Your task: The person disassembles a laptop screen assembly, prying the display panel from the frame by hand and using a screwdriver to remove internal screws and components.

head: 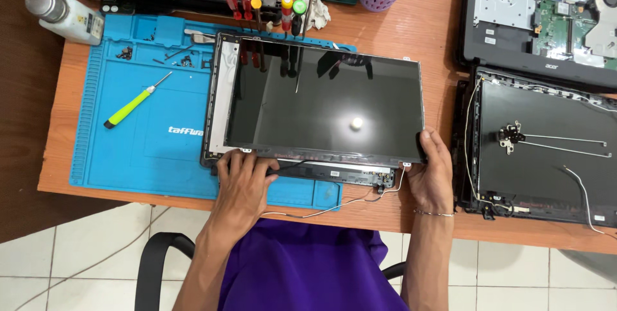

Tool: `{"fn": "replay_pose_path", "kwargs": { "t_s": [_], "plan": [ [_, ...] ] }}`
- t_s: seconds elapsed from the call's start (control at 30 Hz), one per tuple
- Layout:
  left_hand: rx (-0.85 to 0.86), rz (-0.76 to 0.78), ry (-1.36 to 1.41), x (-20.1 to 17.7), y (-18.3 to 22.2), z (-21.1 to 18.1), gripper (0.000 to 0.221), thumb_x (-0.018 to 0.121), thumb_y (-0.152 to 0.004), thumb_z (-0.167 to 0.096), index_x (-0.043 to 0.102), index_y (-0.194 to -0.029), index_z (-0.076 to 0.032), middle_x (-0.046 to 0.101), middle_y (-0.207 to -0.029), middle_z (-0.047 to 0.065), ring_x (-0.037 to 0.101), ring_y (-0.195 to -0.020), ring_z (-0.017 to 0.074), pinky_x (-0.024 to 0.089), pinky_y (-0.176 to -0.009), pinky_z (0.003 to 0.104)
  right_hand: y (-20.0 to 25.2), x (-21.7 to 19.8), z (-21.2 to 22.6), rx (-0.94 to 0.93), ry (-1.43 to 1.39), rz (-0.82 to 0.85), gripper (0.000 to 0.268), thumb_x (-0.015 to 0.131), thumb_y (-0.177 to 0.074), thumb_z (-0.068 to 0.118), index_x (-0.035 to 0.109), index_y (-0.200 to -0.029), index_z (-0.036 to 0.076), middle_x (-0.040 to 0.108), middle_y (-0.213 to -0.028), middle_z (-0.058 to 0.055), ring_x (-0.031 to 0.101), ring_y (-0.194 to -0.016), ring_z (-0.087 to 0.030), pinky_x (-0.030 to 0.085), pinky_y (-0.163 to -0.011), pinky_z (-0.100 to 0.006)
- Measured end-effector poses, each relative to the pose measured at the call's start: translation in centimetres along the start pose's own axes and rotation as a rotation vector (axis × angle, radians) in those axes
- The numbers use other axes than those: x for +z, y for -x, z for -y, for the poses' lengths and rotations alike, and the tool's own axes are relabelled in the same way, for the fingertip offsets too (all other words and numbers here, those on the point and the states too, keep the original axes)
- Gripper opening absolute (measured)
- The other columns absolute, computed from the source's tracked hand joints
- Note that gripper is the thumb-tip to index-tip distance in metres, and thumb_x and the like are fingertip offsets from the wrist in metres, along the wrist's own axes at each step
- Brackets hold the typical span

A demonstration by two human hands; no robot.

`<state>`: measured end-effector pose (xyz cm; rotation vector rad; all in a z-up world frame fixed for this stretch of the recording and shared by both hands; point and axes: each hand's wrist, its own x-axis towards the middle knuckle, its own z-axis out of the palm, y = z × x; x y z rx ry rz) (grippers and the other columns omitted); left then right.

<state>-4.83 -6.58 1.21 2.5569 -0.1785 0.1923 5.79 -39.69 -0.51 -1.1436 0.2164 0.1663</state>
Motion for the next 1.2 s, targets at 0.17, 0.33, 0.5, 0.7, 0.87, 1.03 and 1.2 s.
{"fn": "replay_pose_path", "kwargs": {
  "t_s": [0.17,0.33,0.5,0.7,0.87,1.03,1.2],
  "plan": [
    [0.018,0.008,0.041,0.0,-0.1,0.7,0.01,0.064,-0.092,-0.009,0.063,-0.102,-0.009,0.061,-0.106,0.007,0.051,-0.109,0.0318,0.033,-0.102,0.052,-0.1,-0.1,0.0,0.0,-0.01,-0.007,0.027,0.056,-0.109,0.021,0.058,-0.121,-0.002,0.069,-0.09,-0.007,0.065,-0.066,-0.01,0.055,-0.056,-0.022],
    [0.013,-0.015,0.017,-0.1,0.4,0.6,0.006,0.065,-0.093,-0.008,0.064,-0.098,-0.009,0.061,-0.102,0.005,0.053,-0.108,0.029,0.036,-0.102,0.05,-0.1,-0.4,-0.3,-0.009,-0.016,0.027,0.027,0.056,-0.11,0.022,0.058,-0.12,-0.003,0.068,-0.088,-0.008,0.064,-0.065,-0.011,0.054,-0.056,-0.023],
    [0.11,-0.148,-0.014,-0.2,0.7,0.7,0.016,0.071,-0.09,-0.009,0.066,-0.105,-0.006,0.061,-0.101,0.006,0.056,-0.103,0.0284,0.042,-0.097,0.047,-0.3,-0.4,-0.3,-0.004,-0.01,0.01,0.025,0.056,-0.109,0.022,0.058,-0.118,-0.002,0.068,-0.088,-0.007,0.064,-0.064,-0.011,0.054,-0.055,-0.023],
    [0.15,-0.229,-0.06,0.4,1.4,0.7,0.017,0.072,-0.09,-0.003,0.066,-0.105,-0.007,0.062,-0.099,0.004,0.059,-0.1,0.0242,0.044,-0.102,0.047,-0.3,-0.3,-0.2,-0.002,-0.008,0.008,0.024,0.056,-0.11,0.021,0.059,-0.118,-0.001,0.068,-0.088,-0.008,0.064,-0.065,-0.011,0.055,-0.056,-0.023],
    [0.099,-0.269,-0.05,-0.1,3.5,0.6,0.017,0.068,-0.086,0.002,0.063,-0.098,-0.01,0.062,-0.099,0.004,0.061,-0.102,0.022,0.042,-0.109,0.052,-0.3,-0.5,-0.4,-0.001,0.001,0.017,0.023,0.056,-0.111,0.021,0.059,-0.119,-0.001,0.069,-0.09,-0.008,0.065,-0.066,-0.011,0.055,-0.057,-0.022],
    [0.034,-0.377,0.061,-1.3,5.8,1.8,0.018,0.067,-0.087,0.002,0.06,-0.101,-0.006,0.062,-0.103,0.008,0.062,-0.103,0.027,0.046,-0.103,0.05,0.0,-0.1,-0.4,0.015,0.043,-0.013,0.024,0.055,-0.109,0.021,0.059,-0.119,0.0,0.07,-0.092,-0.007,0.066,-0.069,-0.011,0.057,-0.06,-0.023],
    [-0.229,-0.597,0.375,-2.0,6.6,2.5,0.008,0.059,-0.103,0.002,0.054,-0.108,-0.001,0.062,-0.107,0.011,0.065,-0.101,0.0246,0.054,-0.094,0.037,0.3,-0.3,-0.6,0.021,0.05,0.005,0.023,0.054,-0.11,0.021,0.058,-0.119,0.0,0.069,-0.093,-0.007,0.068,-0.072,-0.011,0.058,-0.061,-0.025]
  ]
}}
